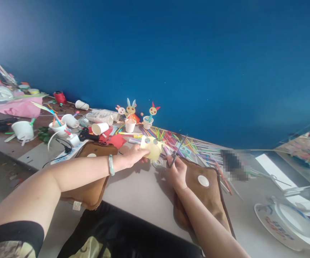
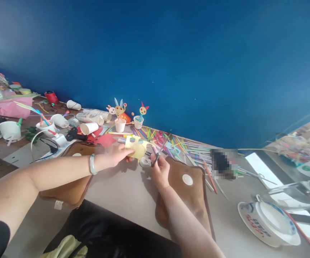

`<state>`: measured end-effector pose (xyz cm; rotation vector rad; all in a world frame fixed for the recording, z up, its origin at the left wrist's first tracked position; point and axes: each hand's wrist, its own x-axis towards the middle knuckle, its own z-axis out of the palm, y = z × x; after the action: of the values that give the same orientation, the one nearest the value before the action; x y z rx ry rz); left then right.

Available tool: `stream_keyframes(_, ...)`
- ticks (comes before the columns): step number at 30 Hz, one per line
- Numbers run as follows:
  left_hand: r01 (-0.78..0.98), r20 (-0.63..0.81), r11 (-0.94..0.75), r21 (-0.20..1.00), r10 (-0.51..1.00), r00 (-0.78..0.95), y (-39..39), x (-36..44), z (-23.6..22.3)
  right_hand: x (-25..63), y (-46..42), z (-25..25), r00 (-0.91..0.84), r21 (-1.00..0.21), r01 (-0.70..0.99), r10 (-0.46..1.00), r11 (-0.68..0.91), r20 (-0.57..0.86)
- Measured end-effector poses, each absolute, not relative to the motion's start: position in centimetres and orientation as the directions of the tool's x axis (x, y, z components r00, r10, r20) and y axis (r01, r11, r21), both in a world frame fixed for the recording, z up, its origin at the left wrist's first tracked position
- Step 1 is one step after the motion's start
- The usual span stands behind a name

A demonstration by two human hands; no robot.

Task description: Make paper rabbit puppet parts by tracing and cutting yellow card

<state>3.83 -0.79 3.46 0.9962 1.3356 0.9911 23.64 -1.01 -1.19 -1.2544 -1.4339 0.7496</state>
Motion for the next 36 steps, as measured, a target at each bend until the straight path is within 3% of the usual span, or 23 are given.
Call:
stream_keyframes(4,-0.016,-0.245,0.245,0.969,0.969,-0.032,-0.9,4.3,4.4,23.4,-1.2,-0.9,0.081,-0.948,0.209,0.961,0.242,0.263)
stream_keyframes(10,-0.038,-0.150,0.157,0.987,0.978,0.143,-0.1,3.5,2.6,23.2,-1.8,-0.6,0.020,-0.966,0.137,0.975,0.219,0.223)
stream_keyframes(15,0.265,-0.173,0.125,0.956,0.971,0.168,0.4,2.1,3.9,23.3,-2.0,-0.8,0.011,-0.960,0.142,0.969,0.242,0.246)
stream_keyframes(18,0.341,-0.205,0.140,0.930,0.965,0.161,0.4,1.7,4.4,23.4,-1.9,-1.1,0.019,-0.961,0.157,0.972,0.229,0.234)
stream_keyframes(30,0.156,-0.197,0.154,0.976,0.928,0.317,0.9,1.7,2.2,23.2,-1.8,-1.5,0.062,-0.953,0.240,0.976,0.187,0.207)
stream_keyframes(36,0.284,-0.170,0.101,0.953,0.959,0.228,0.2,1.4,3.4,23.2,-1.3,-1.4,0.120,-0.963,0.213,0.974,0.163,0.191)
